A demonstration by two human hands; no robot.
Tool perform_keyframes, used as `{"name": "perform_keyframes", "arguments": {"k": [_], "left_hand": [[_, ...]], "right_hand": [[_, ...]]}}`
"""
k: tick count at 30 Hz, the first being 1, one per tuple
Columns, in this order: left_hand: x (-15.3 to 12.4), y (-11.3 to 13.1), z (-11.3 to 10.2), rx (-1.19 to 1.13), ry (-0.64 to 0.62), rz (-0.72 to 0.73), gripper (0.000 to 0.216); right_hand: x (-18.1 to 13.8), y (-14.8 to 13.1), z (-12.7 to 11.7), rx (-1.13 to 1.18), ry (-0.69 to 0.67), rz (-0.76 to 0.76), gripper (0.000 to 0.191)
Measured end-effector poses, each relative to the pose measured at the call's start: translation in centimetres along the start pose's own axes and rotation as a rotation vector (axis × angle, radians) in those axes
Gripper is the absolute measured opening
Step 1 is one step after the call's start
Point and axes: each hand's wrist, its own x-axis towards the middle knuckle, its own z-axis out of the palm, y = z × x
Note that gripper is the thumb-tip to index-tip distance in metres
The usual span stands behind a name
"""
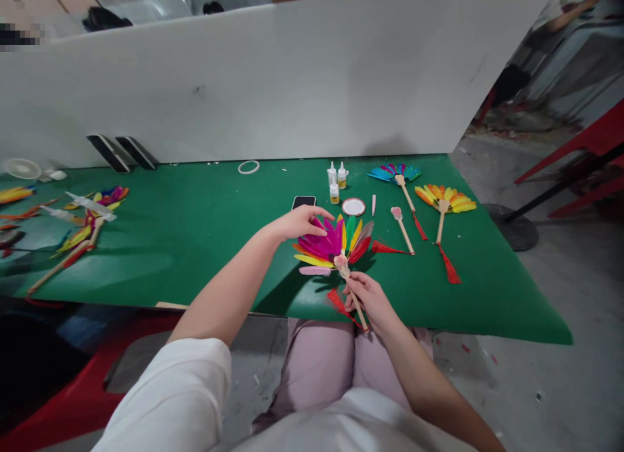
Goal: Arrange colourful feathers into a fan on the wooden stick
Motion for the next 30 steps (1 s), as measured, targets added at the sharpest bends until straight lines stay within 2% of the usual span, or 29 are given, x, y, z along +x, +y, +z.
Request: {"name": "perform_keyframes", "arguments": {"k": [6, 12, 22, 30], "left_hand": [[-0.3, -0.4, 1.5, 0.045, -0.016, 0.029, 0.046], [-0.4, -1.0, 2.3, 0.034, -0.037, 0.02, 0.044], [-0.3, -0.6, 2.4, 0.077, -0.057, 0.002, 0.045], [-0.1, -1.3, 2.8, 0.049, -0.054, 0.012, 0.044]], "right_hand": [[0.8, -0.7, 0.8, 0.069, 0.083, 0.017, 0.038], [1.2, -0.1, 0.8, 0.024, 0.124, -0.055, 0.04], [1.4, 0.5, 0.6, -0.016, 0.126, -0.076, 0.041], [1.4, 0.5, 0.7, 0.002, 0.11, -0.072, 0.04]]}}
